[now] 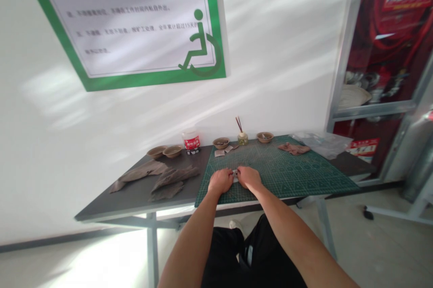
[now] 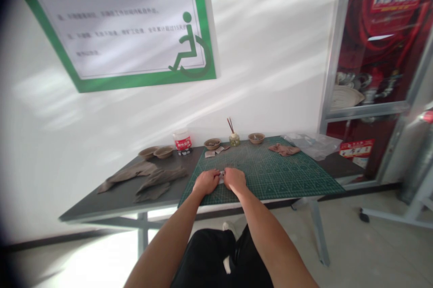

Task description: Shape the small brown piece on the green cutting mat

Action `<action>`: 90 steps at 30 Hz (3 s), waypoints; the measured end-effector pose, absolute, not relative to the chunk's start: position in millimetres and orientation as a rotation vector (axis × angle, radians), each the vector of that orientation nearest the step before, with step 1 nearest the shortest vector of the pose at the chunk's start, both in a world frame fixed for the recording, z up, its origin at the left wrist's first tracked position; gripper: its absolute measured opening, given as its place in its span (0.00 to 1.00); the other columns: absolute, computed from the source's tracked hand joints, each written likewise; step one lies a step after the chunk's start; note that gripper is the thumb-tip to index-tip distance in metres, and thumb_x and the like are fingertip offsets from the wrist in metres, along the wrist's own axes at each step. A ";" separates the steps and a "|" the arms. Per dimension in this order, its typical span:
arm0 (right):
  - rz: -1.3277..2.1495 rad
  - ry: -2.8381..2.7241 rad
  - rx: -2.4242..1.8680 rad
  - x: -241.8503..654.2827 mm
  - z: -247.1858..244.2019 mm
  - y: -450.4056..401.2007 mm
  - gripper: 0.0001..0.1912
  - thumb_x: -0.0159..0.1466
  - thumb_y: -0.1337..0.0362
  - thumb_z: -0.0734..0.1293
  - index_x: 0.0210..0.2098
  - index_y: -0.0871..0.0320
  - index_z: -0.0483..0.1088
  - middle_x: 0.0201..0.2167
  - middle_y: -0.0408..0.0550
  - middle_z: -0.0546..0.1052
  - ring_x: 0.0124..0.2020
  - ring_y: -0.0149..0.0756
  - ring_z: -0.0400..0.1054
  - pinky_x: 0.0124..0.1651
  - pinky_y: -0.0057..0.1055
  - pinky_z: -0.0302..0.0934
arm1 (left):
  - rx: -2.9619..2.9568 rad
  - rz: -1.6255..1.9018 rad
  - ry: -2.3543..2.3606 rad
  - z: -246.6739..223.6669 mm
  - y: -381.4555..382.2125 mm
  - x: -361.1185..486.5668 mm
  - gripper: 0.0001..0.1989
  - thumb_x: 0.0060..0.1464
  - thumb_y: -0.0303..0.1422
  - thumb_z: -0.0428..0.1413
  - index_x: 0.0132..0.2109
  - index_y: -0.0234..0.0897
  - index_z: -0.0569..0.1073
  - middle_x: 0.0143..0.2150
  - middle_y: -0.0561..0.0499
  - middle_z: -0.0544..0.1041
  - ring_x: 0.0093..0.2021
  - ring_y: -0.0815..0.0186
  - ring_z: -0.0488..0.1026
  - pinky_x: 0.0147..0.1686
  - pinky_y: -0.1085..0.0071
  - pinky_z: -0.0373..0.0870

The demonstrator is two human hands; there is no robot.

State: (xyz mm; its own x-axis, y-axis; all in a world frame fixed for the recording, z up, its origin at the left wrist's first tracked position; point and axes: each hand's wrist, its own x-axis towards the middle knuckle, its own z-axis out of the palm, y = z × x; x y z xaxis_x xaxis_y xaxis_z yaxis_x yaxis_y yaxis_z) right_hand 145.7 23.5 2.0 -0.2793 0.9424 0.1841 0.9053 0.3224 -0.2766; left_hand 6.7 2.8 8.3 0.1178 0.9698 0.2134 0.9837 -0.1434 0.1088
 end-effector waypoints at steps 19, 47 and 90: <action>0.168 -2.310 -1.590 148.3 2.5 20.0 0.18 0.61 0.54 0.53 0.40 0.55 0.68 0.37 0.50 0.73 0.41 0.37 0.66 0.40 0.30 0.53 | -2.314 -0.405 -1.946 3.3 6.7 3.3 0.17 0.54 0.36 0.42 0.46 0.48 0.71 0.52 0.55 0.69 0.53 0.64 0.63 0.50 0.70 0.58; 0.179 -2.242 -1.683 142.9 -1.7 27.1 0.20 0.64 0.58 0.49 0.42 0.58 0.67 0.37 0.55 0.73 0.42 0.38 0.66 0.41 0.31 0.53 | -2.301 -0.369 -1.950 1.7 8.5 2.5 0.17 0.54 0.36 0.42 0.47 0.48 0.70 0.52 0.55 0.69 0.52 0.64 0.64 0.50 0.70 0.58; 0.195 -2.286 -1.599 148.4 3.3 17.8 0.18 0.60 0.54 0.54 0.41 0.56 0.68 0.37 0.51 0.73 0.41 0.38 0.65 0.40 0.30 0.52 | -2.316 -0.404 -1.948 3.0 6.8 2.9 0.17 0.54 0.35 0.42 0.46 0.47 0.71 0.52 0.55 0.69 0.53 0.64 0.63 0.51 0.69 0.58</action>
